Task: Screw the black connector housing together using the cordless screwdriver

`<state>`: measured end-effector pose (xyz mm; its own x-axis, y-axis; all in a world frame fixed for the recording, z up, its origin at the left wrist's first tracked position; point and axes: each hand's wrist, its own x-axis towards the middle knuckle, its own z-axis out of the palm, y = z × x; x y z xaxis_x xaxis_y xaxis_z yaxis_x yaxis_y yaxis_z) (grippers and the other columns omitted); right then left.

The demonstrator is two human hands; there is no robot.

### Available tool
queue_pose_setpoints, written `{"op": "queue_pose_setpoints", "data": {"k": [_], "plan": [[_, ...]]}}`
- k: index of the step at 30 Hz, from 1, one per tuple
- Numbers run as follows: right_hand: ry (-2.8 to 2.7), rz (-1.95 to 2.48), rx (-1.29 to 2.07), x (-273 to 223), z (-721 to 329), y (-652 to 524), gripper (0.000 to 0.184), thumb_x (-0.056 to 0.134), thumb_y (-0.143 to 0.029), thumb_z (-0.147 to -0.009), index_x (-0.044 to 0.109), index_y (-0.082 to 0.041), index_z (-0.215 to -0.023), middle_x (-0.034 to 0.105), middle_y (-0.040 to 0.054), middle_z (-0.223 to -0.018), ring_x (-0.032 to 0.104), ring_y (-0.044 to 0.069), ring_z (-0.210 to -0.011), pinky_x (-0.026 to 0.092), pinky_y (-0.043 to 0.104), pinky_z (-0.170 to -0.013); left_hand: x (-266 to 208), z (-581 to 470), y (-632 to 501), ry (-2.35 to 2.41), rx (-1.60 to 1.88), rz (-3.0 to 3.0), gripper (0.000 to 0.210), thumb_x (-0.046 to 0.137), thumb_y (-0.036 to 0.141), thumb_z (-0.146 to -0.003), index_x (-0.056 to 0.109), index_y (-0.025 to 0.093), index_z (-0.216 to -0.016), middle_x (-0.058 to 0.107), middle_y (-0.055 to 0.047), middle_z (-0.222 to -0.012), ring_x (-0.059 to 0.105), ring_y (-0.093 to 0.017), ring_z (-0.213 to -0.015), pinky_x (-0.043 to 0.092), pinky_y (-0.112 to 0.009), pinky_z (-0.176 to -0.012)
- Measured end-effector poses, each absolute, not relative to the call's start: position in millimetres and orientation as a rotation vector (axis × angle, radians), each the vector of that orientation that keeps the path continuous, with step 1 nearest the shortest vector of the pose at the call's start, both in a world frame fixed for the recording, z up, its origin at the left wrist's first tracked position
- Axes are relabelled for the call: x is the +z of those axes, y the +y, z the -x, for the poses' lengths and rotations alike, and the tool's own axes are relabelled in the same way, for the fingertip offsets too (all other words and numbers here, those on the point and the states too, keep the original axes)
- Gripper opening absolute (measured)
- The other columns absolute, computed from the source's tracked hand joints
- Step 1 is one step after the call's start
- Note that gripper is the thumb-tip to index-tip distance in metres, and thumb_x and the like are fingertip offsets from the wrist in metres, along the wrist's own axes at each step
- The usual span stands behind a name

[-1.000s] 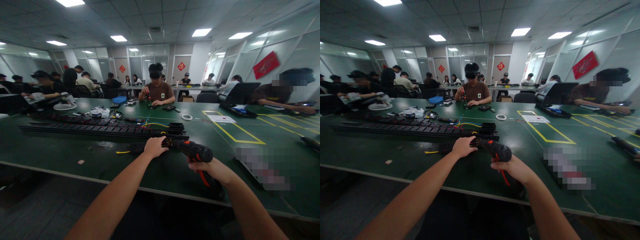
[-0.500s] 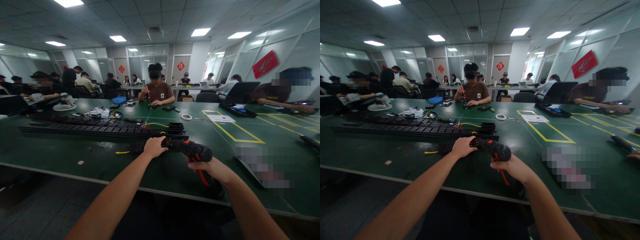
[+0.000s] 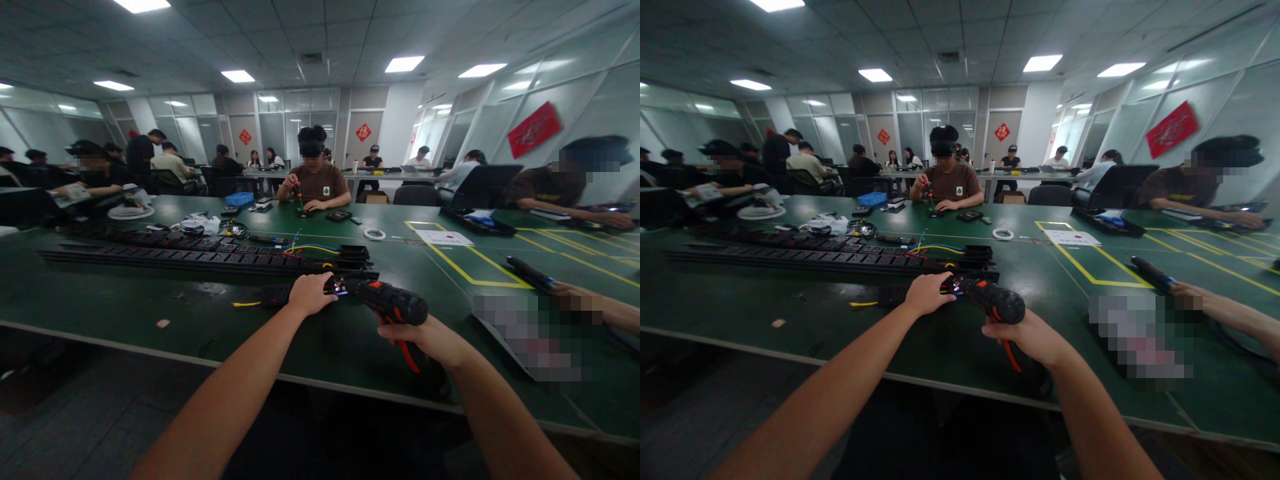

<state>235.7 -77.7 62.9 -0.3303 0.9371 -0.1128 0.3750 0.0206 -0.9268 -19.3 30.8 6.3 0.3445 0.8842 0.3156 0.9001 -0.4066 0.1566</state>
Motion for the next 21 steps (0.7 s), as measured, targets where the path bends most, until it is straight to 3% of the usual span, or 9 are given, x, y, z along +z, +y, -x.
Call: {"op": "queue_pose_setpoints", "data": {"k": [21], "plan": [[-1.726, 1.353, 1.315, 59.4, -238.1, -76.0, 0.031, 0.08, -0.037, -0.07, 0.07, -0.018, -0.093, 0.067, 0.0024, -0.086, 0.06, 0.019, -0.074, 0.048, 0.033, -0.072, 10.1, 19.1, 28.7, -1.677, -0.533, 2.547, 0.066, 0.067, 0.06, -0.086, 0.054, 0.028, -0.142, 0.068, -0.007, -0.132, 0.064, -0.028, -0.117, 0.046, -0.04, -0.1]]}}
